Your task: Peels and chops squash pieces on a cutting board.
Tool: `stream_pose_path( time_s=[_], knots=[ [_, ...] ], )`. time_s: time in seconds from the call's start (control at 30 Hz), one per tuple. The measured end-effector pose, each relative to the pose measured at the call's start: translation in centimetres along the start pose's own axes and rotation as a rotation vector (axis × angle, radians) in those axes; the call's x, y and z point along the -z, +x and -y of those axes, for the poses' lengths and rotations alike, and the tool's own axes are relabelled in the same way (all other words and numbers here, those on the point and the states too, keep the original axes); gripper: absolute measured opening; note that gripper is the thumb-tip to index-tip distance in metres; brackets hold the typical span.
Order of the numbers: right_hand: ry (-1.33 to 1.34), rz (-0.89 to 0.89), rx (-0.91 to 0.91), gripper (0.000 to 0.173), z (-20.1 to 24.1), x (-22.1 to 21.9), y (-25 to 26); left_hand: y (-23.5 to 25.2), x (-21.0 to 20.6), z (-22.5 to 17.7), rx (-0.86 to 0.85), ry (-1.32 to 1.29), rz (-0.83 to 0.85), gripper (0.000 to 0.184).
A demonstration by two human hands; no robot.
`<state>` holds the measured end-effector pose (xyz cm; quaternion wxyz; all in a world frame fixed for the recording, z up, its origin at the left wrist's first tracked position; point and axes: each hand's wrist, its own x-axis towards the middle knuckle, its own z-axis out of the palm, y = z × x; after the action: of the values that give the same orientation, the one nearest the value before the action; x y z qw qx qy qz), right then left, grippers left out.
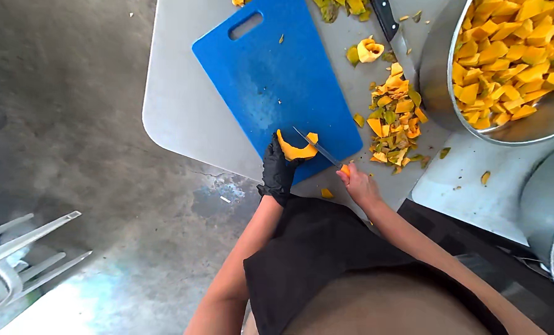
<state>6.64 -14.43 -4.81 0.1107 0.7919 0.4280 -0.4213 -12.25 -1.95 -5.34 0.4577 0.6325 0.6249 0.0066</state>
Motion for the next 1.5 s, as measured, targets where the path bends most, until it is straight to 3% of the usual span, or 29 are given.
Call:
stream_pose_path(
  time_s=[0.23, 0.37, 0.5, 0.63, 0.9, 1.07, 1.23, 1.5],
  knots=[
    [0.089, -0.059, 0.136, 0.057, -0.4, 1.4, -2.6, -0.3, -0.3, 1.0, -0.090, -0.025, -0.036, 0.095],
    [0.056, -0.003, 0.096, 0.059, 0.0, 2.0, -3.4, -0.4, -0.4, 1.5, -0.148, -0.032, -0.062, 0.094],
    [0.053, 0.113, -0.034, 0.056, 1.3, 1.4, -0.8, 0.1, -0.4, 1.2, -0.085, -0.043, -0.038, 0.095],
    [0.120, 0.065, 0.042, 0.054, 1.1, 1.0, 1.1, 0.2, -0.5, 1.1, -0.079, -0.047, -0.052, 0.094],
    [0.108, 0.046, 0.086, 0.056, 1.5, 2.2, -2.9, 0.1, -0.5, 0.8, -0.039, -0.034, -0.047, 0.095],
    [0.044, 0.026, 0.027, 0.057, 2.4, 1.1, -3.0, 0.0, -0.6, 1.0, -0.051, -0.059, -0.059, 0.095],
    [0.136, -0.059, 0.101, 0.055, 1.3, 0.2, -3.3, 0.0, -0.6, 1.0, -0.046, -0.071, -0.047, 0.095],
    [0.086, 0.111, -0.015, 0.056, 1.7, 1.2, -1.5, 0.1, -0.8, 1.4, -0.114, -0.068, -0.081, 0.093]
  ],
)
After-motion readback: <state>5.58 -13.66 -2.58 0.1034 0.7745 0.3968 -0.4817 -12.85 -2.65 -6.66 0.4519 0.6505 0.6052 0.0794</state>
